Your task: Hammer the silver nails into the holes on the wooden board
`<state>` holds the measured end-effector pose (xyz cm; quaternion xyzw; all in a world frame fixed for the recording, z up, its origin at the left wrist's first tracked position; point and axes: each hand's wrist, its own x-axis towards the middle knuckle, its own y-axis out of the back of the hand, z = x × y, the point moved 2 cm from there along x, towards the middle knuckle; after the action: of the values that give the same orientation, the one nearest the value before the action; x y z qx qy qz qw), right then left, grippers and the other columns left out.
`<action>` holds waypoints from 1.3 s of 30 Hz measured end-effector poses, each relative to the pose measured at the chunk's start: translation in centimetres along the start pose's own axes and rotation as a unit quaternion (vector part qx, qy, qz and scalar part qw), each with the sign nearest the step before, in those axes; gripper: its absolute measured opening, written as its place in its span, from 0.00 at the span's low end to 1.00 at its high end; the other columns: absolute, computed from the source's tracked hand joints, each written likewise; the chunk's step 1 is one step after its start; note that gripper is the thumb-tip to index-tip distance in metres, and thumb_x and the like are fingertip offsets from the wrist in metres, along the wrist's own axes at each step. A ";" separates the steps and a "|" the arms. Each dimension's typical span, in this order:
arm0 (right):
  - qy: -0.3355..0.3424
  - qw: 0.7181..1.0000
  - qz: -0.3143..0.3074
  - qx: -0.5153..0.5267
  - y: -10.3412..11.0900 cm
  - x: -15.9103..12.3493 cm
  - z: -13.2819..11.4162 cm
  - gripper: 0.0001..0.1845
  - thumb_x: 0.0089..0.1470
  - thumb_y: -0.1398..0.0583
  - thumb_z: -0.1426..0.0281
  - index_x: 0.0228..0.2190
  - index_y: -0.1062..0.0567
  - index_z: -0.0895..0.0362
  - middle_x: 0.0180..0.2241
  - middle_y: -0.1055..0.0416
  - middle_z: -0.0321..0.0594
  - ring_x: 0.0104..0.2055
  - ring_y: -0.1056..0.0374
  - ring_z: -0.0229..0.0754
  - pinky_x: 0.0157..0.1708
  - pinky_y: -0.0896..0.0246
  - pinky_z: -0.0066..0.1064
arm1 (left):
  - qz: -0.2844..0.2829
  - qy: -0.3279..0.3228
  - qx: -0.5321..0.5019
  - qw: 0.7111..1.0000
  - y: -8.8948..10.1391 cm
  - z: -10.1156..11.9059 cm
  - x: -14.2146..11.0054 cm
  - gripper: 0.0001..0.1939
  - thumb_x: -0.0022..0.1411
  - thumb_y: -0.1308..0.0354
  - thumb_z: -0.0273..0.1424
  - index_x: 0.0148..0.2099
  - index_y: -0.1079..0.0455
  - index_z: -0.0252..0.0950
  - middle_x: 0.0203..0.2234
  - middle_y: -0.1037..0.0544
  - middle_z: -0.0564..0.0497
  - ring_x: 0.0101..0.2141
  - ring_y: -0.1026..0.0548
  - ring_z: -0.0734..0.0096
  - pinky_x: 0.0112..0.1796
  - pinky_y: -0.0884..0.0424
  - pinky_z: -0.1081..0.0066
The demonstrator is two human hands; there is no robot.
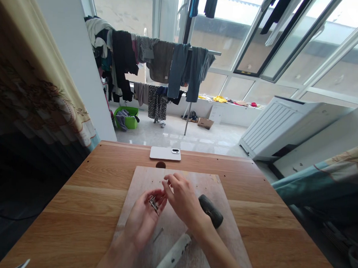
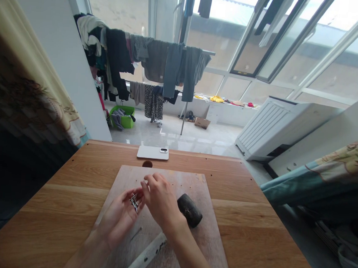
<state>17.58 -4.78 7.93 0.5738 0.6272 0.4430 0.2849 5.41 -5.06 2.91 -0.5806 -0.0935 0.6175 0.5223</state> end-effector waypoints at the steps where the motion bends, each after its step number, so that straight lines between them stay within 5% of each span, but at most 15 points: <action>1: -0.017 1.000 0.002 -0.007 -0.4 0.4 0.3 0.11 0.72 0.44 0.70 0.45 0.22 0.59 0.42 0.23 0.46 0.45 0.26 0.46 0.46 0.34 0.33 | 0.005 0.000 0.007 1.000 0.1 0.1 -0.2 0.20 0.73 0.54 0.20 0.31 0.26 0.29 0.30 0.20 0.43 0.31 0.20 0.69 0.37 0.19 0.69; 7: -0.058 0.997 -0.033 -0.046 -1.8 2.4 0.8 0.08 0.68 0.40 0.71 0.38 0.21 0.59 0.39 0.21 0.45 0.41 0.24 0.45 0.42 0.32 0.33 | 0.003 -0.005 0.045 0.999 0.4 0.7 -1.5 0.17 0.72 0.53 0.20 0.34 0.24 0.28 0.35 0.18 0.38 0.36 0.18 0.63 0.38 0.18 0.66; 14: -0.119 0.988 -0.046 -0.091 -1.5 3.2 1.2 0.10 0.68 0.38 0.66 0.45 0.22 0.58 0.43 0.21 0.40 0.43 0.23 0.44 0.45 0.25 0.42 | 0.003 0.008 0.063 0.998 0.8 0.9 -1.7 0.15 0.71 0.52 0.20 0.38 0.24 0.25 0.39 0.18 0.33 0.40 0.17 0.60 0.39 0.18 0.67; 25: -0.077 0.993 -0.052 -0.078 -1.3 3.7 0.8 0.08 0.67 0.37 0.67 0.45 0.22 0.58 0.43 0.21 0.41 0.43 0.23 0.44 0.45 0.25 0.41 | -0.005 0.015 0.066 0.998 0.7 0.7 -1.3 0.16 0.71 0.51 0.20 0.36 0.23 0.25 0.37 0.17 0.36 0.39 0.17 0.62 0.40 0.19 0.67; 29: -0.022 0.999 -0.034 -0.027 -0.4 2.5 0.0 0.09 0.67 0.41 0.78 0.37 0.21 0.59 0.37 0.21 0.42 0.40 0.24 0.43 0.41 0.29 0.33 | -0.017 0.016 0.056 0.998 0.3 0.8 -0.9 0.17 0.72 0.51 0.20 0.35 0.23 0.28 0.35 0.18 0.41 0.36 0.18 0.65 0.41 0.20 0.68; 32: 0.036 0.998 -0.036 0.034 0.3 0.5 -1.2 0.10 0.67 0.40 0.76 0.36 0.19 0.55 0.36 0.21 0.39 0.36 0.24 0.39 0.38 0.31 0.26 | -0.042 0.018 0.041 0.998 0.2 0.9 -0.6 0.18 0.73 0.53 0.22 0.34 0.23 0.30 0.33 0.19 0.45 0.33 0.20 0.70 0.44 0.22 0.68; 35: 0.054 0.995 -0.011 0.081 0.7 -1.6 -1.3 0.09 0.69 0.40 0.71 0.48 0.21 0.53 0.48 0.22 0.42 0.45 0.23 0.41 0.47 0.29 0.29 | -0.062 -0.006 0.053 0.997 0.2 1.3 -0.6 0.18 0.72 0.52 0.21 0.35 0.23 0.30 0.35 0.18 0.45 0.35 0.20 0.70 0.45 0.23 0.70; 39: 0.023 0.987 0.077 0.143 0.9 -4.1 0.5 0.18 0.69 0.41 0.67 0.58 0.28 0.50 0.61 0.32 0.48 0.51 0.24 0.48 0.51 0.26 0.40 | -0.090 -0.044 0.150 0.984 0.0 2.0 -1.4 0.16 0.72 0.50 0.26 0.40 0.19 0.30 0.46 0.17 0.38 0.51 0.21 0.58 0.53 0.27 0.65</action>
<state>19.21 -8.66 7.87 0.6446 0.6444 0.3830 0.1504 3.44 -5.11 4.38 -0.4574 -0.0742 0.5998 0.6523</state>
